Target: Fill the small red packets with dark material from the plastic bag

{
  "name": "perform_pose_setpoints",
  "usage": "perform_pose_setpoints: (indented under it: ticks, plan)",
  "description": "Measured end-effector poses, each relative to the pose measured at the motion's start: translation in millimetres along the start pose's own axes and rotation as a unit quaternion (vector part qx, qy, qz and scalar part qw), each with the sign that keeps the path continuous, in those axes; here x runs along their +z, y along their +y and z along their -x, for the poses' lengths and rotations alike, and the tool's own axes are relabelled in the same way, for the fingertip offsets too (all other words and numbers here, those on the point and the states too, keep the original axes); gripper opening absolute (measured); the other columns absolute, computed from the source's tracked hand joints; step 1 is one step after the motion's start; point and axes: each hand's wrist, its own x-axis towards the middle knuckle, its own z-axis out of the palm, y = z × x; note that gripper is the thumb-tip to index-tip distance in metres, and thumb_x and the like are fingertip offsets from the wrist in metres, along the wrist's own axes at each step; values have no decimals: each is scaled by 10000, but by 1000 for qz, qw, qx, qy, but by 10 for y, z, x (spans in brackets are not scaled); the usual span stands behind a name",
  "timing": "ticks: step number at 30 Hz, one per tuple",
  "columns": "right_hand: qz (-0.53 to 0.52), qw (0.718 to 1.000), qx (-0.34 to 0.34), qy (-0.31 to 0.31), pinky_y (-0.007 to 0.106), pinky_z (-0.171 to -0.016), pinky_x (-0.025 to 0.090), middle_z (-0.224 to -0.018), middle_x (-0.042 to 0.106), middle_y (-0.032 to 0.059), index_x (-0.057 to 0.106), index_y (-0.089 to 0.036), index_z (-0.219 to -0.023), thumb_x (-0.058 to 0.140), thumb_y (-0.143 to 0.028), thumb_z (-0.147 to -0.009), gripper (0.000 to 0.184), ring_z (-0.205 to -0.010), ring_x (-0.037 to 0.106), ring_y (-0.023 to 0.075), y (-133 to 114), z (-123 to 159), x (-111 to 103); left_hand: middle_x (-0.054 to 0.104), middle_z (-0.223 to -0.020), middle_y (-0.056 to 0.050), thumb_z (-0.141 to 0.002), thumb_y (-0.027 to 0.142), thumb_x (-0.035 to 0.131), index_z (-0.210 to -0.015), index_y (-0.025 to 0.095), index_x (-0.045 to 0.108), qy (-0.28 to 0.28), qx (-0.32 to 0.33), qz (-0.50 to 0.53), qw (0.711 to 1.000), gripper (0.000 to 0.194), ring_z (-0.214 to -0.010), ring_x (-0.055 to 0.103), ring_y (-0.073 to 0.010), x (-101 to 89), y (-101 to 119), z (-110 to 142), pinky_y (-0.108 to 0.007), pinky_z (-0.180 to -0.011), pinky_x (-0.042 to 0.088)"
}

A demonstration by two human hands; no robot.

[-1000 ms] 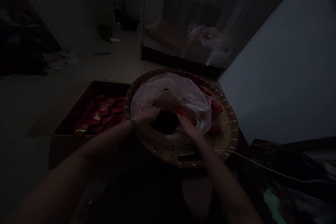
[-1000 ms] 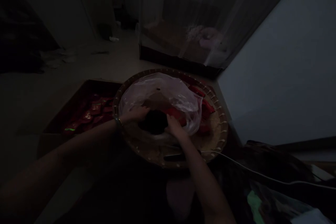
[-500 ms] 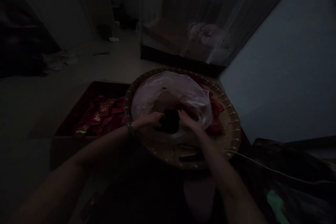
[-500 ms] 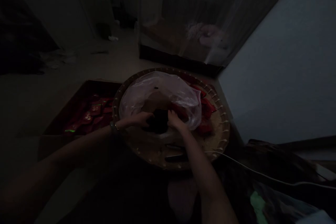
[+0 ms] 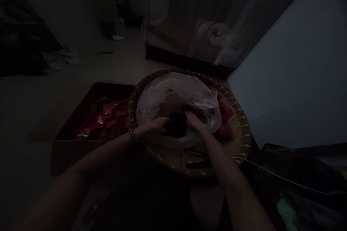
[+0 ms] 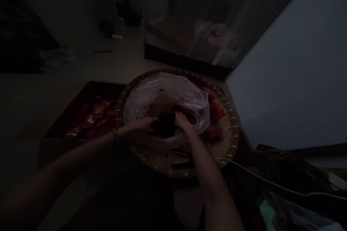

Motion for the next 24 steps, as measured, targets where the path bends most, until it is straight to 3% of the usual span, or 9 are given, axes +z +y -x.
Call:
perform_pose_setpoints:
  ticks: [5, 10, 13, 16, 21, 24]
  plan:
    - [-24, 998, -50, 4, 283, -978, 394, -1236, 606, 120, 555, -139, -1263, 415, 7, -748, 553, -1134, 554, 202, -111, 125, 32, 658, -1128, -95, -644, 151, 623, -1192, 142, 580, -4, -1, 10, 1000, 549, -971, 625, -239, 21, -9, -28, -288, -841, 462]
    - [-15, 997, 21, 72, 291, -1003, 369, -1277, 563, 154, 515, -85, -1294, 367, 18, -766, 558, -1173, 510, 206, -57, 166, -3, 652, -1146, -114, -646, 152, 627, -1205, 119, 579, -6, -12, 0, 1000, 561, -990, 625, -259, 2, 26, -18, -304, -849, 471]
    - [48, 989, 47, 129, 364, -992, 360, -1295, 507, 190, 450, -97, -1340, 438, -47, -811, 532, -1180, 463, 261, -55, 176, -64, 638, -1179, -116, -646, 145, 630, -1227, 115, 564, -12, -14, -3, 1000, 585, -1030, 612, -254, 3, 20, -16, -302, -877, 465]
    - [153, 963, 96, 199, 409, -910, 390, -1246, 489, 189, 412, -136, -1336, 635, -197, -775, 607, -1109, 458, 299, -76, 223, -133, 625, -1210, -103, -648, 140, 629, -1241, 129, 553, -11, -23, -6, 1000, 598, -1055, 605, -237, 19, -2, -22, -292, -904, 456]
    - [210, 953, 93, 198, 336, -796, 420, -1121, 537, 162, 490, -125, -1182, 724, -308, -736, 536, -981, 499, 257, -134, 325, -163, 636, -1192, -91, -644, 150, 629, -1228, 143, 562, -12, -19, -10, 1000, 588, -1038, 615, -237, 42, -21, -36, -290, -892, 466]
    - [251, 943, 55, 211, 373, -833, 408, -1226, 501, 174, 431, -172, -1294, 681, -295, -779, 586, -1063, 477, 290, -179, 318, -129, 645, -1172, -83, -641, 157, 632, -1218, 153, 567, -8, -12, -12, 1000, 581, -1021, 621, -238, 52, -26, -43, -284, -868, 474]
